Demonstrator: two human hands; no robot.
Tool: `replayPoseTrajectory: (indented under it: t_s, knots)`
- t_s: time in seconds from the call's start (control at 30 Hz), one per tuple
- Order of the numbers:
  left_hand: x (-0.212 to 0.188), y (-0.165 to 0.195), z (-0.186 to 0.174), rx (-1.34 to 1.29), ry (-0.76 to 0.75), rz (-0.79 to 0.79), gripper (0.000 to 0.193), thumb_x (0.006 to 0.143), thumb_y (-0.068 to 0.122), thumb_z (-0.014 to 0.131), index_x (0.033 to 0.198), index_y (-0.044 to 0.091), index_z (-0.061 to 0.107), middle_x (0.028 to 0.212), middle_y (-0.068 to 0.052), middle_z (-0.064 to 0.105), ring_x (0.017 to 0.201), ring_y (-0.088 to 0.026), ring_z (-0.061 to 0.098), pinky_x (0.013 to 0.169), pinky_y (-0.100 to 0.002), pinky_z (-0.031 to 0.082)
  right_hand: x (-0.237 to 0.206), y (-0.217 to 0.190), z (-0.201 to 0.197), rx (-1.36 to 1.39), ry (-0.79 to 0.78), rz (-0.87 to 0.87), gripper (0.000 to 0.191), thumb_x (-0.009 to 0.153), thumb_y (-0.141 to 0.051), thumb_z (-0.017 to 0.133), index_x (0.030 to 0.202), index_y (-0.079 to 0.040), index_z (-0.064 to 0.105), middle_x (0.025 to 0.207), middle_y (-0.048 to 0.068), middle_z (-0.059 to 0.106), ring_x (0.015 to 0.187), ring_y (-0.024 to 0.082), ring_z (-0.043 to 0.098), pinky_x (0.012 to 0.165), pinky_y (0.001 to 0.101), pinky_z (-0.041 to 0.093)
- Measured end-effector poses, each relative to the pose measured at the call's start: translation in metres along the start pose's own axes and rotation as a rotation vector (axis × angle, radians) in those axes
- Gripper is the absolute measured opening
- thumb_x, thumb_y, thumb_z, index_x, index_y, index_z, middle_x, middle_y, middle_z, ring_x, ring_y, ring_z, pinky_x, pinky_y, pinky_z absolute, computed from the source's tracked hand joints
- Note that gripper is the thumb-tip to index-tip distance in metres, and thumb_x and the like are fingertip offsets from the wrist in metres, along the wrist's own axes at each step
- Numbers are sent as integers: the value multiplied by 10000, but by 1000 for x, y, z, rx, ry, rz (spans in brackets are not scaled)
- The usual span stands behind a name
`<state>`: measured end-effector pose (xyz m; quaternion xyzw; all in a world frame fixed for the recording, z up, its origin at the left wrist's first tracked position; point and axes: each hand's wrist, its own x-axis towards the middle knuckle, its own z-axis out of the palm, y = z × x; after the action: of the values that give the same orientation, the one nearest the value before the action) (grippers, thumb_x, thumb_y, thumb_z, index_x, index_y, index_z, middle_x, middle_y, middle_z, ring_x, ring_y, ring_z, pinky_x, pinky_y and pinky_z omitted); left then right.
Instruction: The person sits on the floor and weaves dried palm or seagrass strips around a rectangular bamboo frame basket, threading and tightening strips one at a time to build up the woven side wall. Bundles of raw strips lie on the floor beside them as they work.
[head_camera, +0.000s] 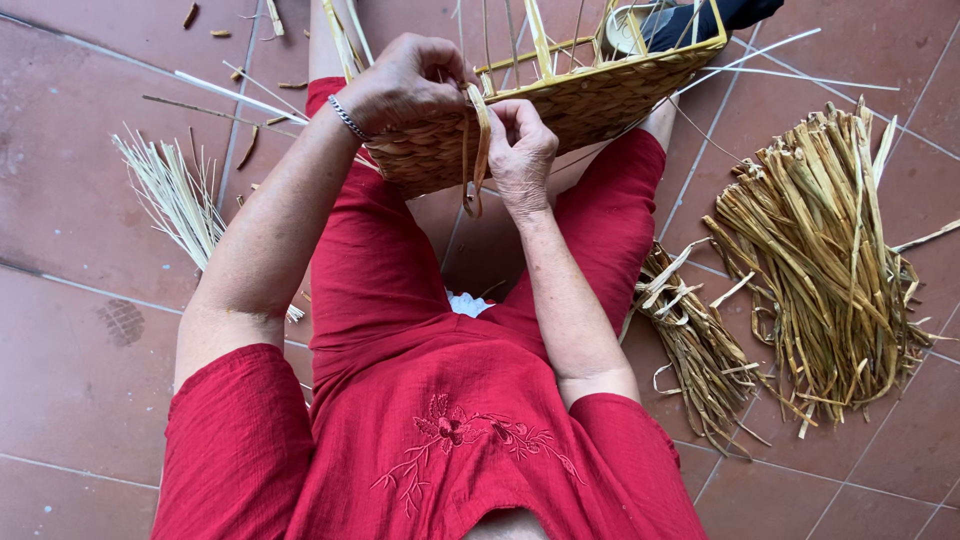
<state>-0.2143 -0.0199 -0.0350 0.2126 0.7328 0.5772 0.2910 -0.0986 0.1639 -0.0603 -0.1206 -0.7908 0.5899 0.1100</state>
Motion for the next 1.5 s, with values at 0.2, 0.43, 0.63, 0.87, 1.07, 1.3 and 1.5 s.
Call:
replayPoseTrajectory:
  t_s: [0.2,0.43,0.63,0.87,1.07,1.3,1.5]
  knots:
    - [-1,5,7,483,314,365,131,801,26,778,926,62,758,918,-84,685,852,-198,698,753,-328,583,-2,37,18,432,49,56,173,958,-39,783,1019,-20,622,889,-4,692,771,23,639,719,204,551]
    - [11,10,11,418,584,150,163,1036,71,631,897,75,716,824,-74,750,753,-189,752,660,-334,606,-16,31,25,417,147,22,130,959,-40,777,1041,-10,680,896,-18,701,763,15,614,710,197,527]
    - [8,-7,-1,-216,122,-19,203,954,14,680,1078,70,529,811,-78,737,711,-156,754,602,-283,625,-24,34,27,357,183,8,102,984,-61,753,1064,-11,716,898,-33,706,785,11,626,727,194,537]
    - [27,-26,0,56,191,210,358,904,-39,869,1095,32,575,966,-72,735,896,-149,752,739,-285,642,-25,42,32,477,167,26,129,969,-44,750,1040,-9,649,906,1,710,778,32,650,728,207,556]
    - [32,-22,1,-107,-100,0,370,837,4,874,1035,59,566,893,-53,711,824,-153,733,708,-306,624,-28,41,34,471,166,22,145,970,-22,752,1034,-11,623,903,1,685,789,42,639,752,210,553]
    - [33,-22,-7,-30,-156,43,365,774,54,939,998,58,651,953,-30,750,889,-132,744,760,-288,627,-31,40,41,540,157,16,133,976,-6,734,1053,-10,626,943,10,692,834,53,649,804,219,561]
    - [34,-23,3,171,-128,67,349,732,7,934,998,48,713,917,-42,741,830,-145,718,689,-305,605,-36,40,39,531,150,22,134,985,-3,728,1071,-6,625,957,17,697,853,55,655,815,220,563]
